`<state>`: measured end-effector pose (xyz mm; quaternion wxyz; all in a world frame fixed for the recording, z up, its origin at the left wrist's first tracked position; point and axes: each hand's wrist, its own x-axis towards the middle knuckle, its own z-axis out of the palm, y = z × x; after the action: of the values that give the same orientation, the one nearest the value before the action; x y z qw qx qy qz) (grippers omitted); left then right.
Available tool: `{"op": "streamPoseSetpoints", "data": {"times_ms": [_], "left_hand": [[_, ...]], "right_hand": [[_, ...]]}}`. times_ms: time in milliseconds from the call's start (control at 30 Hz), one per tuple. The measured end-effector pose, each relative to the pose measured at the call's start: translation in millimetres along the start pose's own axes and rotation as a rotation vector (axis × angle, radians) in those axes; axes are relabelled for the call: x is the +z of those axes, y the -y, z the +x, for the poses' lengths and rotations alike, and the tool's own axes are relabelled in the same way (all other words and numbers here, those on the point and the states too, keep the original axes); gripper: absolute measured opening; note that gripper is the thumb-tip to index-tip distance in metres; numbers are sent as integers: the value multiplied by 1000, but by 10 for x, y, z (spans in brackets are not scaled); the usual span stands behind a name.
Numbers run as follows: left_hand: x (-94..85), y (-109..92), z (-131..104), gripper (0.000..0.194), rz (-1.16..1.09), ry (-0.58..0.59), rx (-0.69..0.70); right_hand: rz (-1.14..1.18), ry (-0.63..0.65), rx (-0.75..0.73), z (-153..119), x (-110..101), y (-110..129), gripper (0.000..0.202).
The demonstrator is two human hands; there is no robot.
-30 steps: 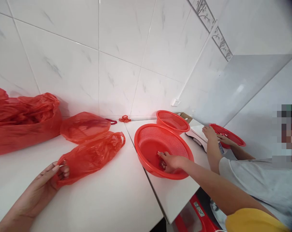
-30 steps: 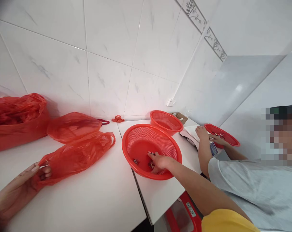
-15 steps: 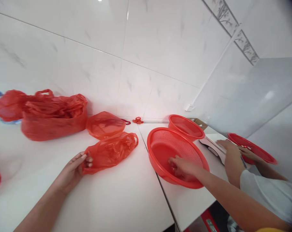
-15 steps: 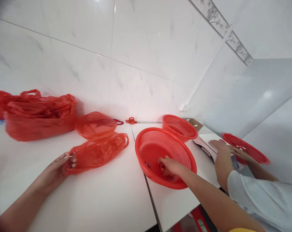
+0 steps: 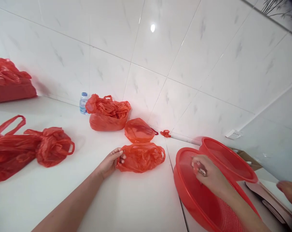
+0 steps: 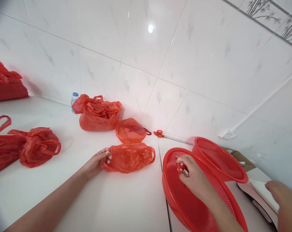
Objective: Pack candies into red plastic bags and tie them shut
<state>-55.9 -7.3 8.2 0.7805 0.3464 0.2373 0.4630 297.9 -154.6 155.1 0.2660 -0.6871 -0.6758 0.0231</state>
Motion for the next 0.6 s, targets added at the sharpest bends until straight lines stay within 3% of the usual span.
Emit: {"op": "streamPoseSetpoints", "data": {"times_ms": [33, 167, 267, 367, 467, 600], "left_hand": [[-5, 5, 6, 19, 4, 6, -1], [-15, 19, 20, 18, 36, 39, -17], [-13, 14, 21, 18, 41, 55, -29], [-3, -6, 15, 18, 25, 56, -31], [5, -26, 13, 17, 5, 52, -19], [-5, -34, 35, 17, -22, 69, -12]], "right_hand": [[24, 76, -62, 75, 52, 172, 21], [-24, 172, -311, 362, 455, 736, 31], [-87, 236, -472, 570, 835, 948, 41], [-149, 304, -476, 712, 1053, 1016, 55], [-77, 286, -377, 746, 971, 973, 62], [20, 92, -108, 672, 551, 695, 41]]}}
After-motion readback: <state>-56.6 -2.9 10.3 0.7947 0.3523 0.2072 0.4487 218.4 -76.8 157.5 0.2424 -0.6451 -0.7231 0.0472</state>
